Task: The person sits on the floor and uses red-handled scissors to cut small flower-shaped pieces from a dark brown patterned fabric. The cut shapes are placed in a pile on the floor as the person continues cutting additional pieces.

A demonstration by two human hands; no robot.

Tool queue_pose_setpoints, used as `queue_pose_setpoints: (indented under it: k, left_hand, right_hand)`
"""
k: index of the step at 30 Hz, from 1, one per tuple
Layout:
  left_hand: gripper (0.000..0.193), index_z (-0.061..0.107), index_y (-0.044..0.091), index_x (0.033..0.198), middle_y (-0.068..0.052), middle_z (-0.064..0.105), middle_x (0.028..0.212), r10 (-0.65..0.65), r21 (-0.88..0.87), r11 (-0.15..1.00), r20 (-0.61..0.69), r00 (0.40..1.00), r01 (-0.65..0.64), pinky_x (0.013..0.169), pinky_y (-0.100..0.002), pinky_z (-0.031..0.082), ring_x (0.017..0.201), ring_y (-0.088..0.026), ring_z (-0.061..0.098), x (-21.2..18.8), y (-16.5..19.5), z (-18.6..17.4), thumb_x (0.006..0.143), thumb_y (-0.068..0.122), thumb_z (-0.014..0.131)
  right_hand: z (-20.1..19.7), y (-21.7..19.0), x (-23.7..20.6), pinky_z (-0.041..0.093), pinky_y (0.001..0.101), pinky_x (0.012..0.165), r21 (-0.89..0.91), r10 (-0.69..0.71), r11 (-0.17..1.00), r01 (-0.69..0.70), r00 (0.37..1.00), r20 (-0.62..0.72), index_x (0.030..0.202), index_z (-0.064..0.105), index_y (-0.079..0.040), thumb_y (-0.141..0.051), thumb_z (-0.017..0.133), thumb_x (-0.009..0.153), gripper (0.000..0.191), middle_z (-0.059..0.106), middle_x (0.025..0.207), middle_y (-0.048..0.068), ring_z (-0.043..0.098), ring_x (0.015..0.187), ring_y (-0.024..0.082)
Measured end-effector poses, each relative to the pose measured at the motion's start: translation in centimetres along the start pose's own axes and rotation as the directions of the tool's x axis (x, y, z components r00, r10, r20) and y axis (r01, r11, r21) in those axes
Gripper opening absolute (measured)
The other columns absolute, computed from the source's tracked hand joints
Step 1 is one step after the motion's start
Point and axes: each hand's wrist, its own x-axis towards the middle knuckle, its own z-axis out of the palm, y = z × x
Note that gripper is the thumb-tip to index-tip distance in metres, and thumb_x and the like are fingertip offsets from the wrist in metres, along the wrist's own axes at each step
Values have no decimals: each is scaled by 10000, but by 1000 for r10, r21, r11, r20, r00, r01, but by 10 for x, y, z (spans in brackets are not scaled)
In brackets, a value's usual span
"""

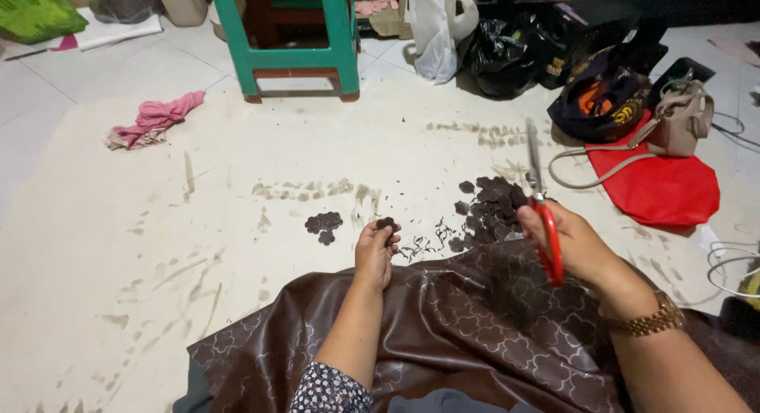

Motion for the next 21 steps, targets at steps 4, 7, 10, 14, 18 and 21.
queue_pose_setpoints:
  k: [4, 7, 10, 14, 18, 21]
  left_hand:
    - [162, 617, 82, 1100, -64, 704, 936, 59, 5, 998, -18, 998, -59, 658, -238, 488, 741, -110, 600, -4, 1, -5, 940, 67, 613]
    - [150, 614, 70, 1090, -63, 713, 920, 89, 57, 995, -46, 995, -86, 653, -237, 481, 730, -109, 598, -5, 1, -7, 940, 63, 616]
    - [162, 620, 71, 1098, -54, 713, 912, 92, 110, 990, -69, 993, -84, 653, -237, 487, 732, -107, 605, -3, -1, -4, 937, 76, 613]
    - [187, 615, 73, 1113, -78, 692, 892, 48, 183, 983, -112, 993, -27, 654, -269, 534, 740, -143, 654, -1, 0, -2, 928, 91, 597]
    - [228, 600, 12, 1158, -98, 675, 936, 48, 229, 973, -105, 993, -22, 692, -292, 577, 783, -159, 689, 1, -2, 0, 938, 73, 601]
    - [320, 614, -27, 1215, -107, 696, 981, 73, 297, 954, -108, 991, -38, 720, -286, 605, 773, -167, 700, 9, 4, 8, 899, 19, 625]
  right_hand:
    - [15, -23, 10, 436, 268, 535, 37, -146, 989, 142, 983, 111, 873, 559, -73, -456, 534, 1010, 407, 538, 699, 3, 498, 598, 91]
    - [37, -40, 29, 460, 250, 554, 155, -204, 973, 172, 953, 223, 903, 569, -96, -467, 487, 1007, 395, 553, 732, -12, 507, 612, 81]
    - [62, -50, 41, 481, 254, 559, 208, -190, 969, 131, 937, 294, 904, 566, -102, -527, 393, 1016, 472, 560, 733, -15, 501, 595, 96]
    - [84, -39, 35, 500, 279, 599, 439, -233, 897, 47, 895, 380, 931, 569, -98, -581, 347, 1022, 539, 546, 729, -2, 522, 621, 113]
    - [91, -9, 29, 483, 287, 613, 680, -304, 727, -95, 843, 443, 954, 586, -75, -599, 355, 1030, 578, 563, 741, 15, 538, 643, 119]
    - [93, 9, 41, 468, 279, 635, 651, -166, 744, -152, 901, 400, 970, 590, -75, -570, 392, 1016, 536, 585, 796, 3, 524, 657, 114]
